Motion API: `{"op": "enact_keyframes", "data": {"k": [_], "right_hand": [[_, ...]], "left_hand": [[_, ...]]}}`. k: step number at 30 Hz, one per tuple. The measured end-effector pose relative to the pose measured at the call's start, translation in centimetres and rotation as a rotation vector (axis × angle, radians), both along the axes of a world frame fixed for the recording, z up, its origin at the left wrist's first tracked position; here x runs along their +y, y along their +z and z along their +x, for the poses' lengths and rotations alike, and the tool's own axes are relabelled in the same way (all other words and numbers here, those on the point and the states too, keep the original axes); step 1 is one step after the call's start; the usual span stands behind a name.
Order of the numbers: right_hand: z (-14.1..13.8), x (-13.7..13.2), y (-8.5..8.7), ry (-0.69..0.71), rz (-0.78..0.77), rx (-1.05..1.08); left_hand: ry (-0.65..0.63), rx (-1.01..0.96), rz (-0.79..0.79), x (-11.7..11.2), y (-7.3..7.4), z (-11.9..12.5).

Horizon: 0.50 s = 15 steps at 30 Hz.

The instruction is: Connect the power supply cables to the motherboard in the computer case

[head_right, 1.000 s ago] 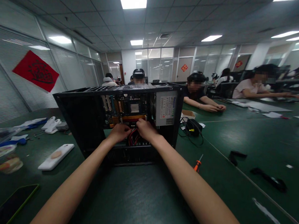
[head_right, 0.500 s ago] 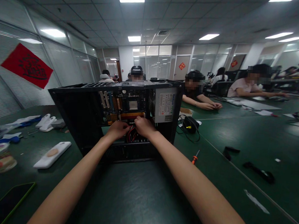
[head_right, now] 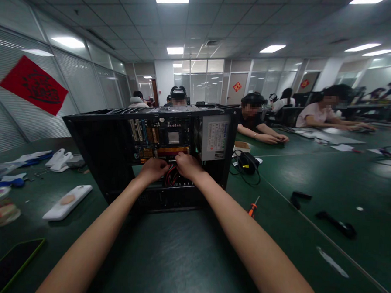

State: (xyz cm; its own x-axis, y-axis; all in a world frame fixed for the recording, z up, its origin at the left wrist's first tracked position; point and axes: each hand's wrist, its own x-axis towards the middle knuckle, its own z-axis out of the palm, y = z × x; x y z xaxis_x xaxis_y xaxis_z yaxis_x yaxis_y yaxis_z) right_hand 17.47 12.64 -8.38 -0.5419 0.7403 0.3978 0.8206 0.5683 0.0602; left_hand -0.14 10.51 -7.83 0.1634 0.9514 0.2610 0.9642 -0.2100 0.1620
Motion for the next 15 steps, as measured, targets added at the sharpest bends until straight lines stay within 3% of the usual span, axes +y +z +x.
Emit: {"op": "enact_keyframes", "data": {"k": [15], "right_hand": [[0.11, -0.24, -0.02, 0.002, 0.007, -0.005]], "left_hand": [[0.023, -0.007, -0.008, -0.28, 0.39, 0.13]]}}
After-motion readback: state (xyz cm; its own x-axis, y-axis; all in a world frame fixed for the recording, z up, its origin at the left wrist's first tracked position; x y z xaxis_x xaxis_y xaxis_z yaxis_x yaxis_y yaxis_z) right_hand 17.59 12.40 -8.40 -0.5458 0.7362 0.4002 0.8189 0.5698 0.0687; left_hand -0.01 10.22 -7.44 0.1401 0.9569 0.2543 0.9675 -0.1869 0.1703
